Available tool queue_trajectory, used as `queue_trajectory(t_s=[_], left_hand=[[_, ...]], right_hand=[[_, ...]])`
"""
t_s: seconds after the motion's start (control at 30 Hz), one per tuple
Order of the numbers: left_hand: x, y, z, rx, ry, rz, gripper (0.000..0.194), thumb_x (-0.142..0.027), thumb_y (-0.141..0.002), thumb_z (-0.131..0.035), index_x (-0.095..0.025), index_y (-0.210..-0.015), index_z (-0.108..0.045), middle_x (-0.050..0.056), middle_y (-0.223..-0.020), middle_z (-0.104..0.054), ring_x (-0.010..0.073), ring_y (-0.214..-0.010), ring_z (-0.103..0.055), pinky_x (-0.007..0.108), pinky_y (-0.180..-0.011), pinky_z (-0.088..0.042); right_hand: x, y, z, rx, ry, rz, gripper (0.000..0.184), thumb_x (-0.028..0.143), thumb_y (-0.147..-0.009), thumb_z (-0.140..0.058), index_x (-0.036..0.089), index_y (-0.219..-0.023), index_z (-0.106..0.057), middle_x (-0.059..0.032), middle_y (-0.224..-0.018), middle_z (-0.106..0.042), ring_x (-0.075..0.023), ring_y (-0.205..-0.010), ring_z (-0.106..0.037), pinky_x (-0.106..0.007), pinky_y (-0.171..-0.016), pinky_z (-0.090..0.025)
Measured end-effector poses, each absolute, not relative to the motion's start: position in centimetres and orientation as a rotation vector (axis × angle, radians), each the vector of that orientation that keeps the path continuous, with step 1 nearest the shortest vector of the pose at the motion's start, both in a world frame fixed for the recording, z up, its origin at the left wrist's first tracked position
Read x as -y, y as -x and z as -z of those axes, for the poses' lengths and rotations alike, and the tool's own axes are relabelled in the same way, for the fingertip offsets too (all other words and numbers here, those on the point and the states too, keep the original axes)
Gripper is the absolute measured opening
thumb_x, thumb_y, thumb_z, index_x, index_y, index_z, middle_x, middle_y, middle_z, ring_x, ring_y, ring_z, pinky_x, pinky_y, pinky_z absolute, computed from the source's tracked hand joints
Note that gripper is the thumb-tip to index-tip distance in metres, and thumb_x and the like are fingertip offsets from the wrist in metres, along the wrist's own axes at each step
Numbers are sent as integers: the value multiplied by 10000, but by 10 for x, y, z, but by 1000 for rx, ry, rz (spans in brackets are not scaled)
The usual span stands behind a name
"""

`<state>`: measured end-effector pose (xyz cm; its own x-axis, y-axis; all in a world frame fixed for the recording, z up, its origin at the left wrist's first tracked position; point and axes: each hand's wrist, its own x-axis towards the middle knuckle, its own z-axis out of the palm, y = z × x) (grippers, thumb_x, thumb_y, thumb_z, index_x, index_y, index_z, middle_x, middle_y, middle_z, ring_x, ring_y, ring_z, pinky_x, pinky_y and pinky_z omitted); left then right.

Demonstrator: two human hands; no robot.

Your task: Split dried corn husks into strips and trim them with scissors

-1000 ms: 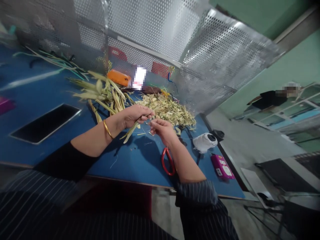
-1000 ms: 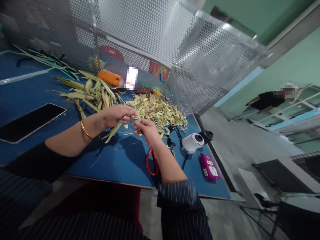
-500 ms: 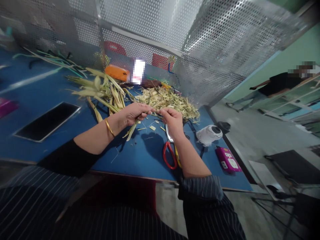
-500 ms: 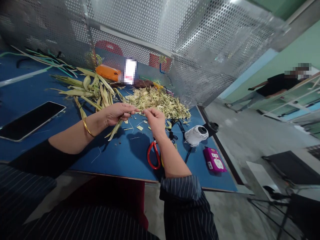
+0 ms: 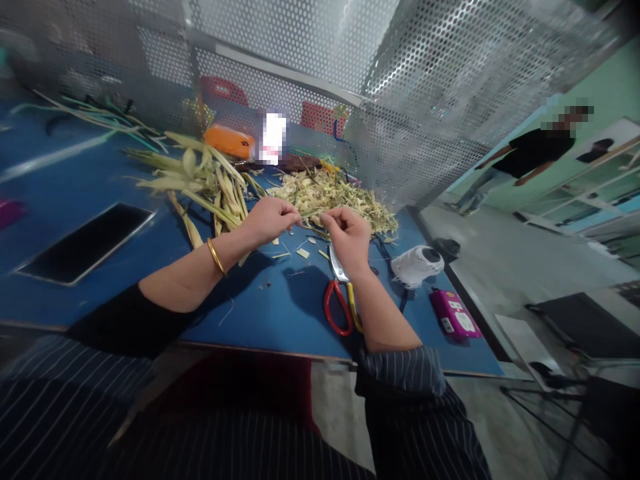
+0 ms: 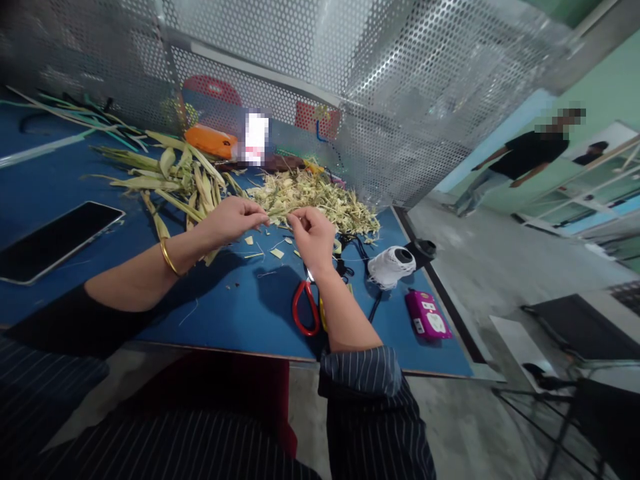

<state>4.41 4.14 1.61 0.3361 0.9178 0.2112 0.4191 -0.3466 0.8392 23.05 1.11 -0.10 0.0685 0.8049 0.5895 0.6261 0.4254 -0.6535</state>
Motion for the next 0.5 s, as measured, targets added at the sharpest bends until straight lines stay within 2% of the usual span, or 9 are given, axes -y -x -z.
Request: queue_trajectory(t_s=[0.13,0.23,0.37,0.5], left_hand=[[-44,-43,-14,-1215,-2361,-854,167,-186,-755,-593,-162,-676,-738,21,-595,-626,139,-617,-515,263,-588,-316],[-43,-43,-15,-979,-2489,-688,174,-170,-758,-578,-167,-731,-750,34,-695,-684,151,-687,-561,253,-642,-351],[-38,-42,-21,-727,-2396,-600,197,-195,-786,-558,-156,-804,-751,31,-743,-695,136,-688,-574,227,-648,-373],[-39,-42,-23,-822,-2287,-790,226,-256,-823,-547,-132,-797,-734,21,-676,-651,129,-650,-553,225,-614,-366]], right_hand=[[-3,-230,-7,1888,1221,32,217,320,-902,-537,194,-754,-633,-1,-686,-505,-129,-666,-462,-265,-669,-364],[-5,-233,-10,1911,1219,-66,196,320,-884,-558,195,-753,-633,-2,-704,-523,-127,-669,-460,-264,-670,-367],[-18,-244,-7,1701,1210,-647,231,378,-759,-681,184,-665,-599,41,-574,-438,-95,-549,-364,-252,-550,-296],[-27,-246,4,1387,1150,-1193,286,412,-649,-739,192,-657,-557,67,-524,-423,-66,-461,-312,-240,-494,-282]])
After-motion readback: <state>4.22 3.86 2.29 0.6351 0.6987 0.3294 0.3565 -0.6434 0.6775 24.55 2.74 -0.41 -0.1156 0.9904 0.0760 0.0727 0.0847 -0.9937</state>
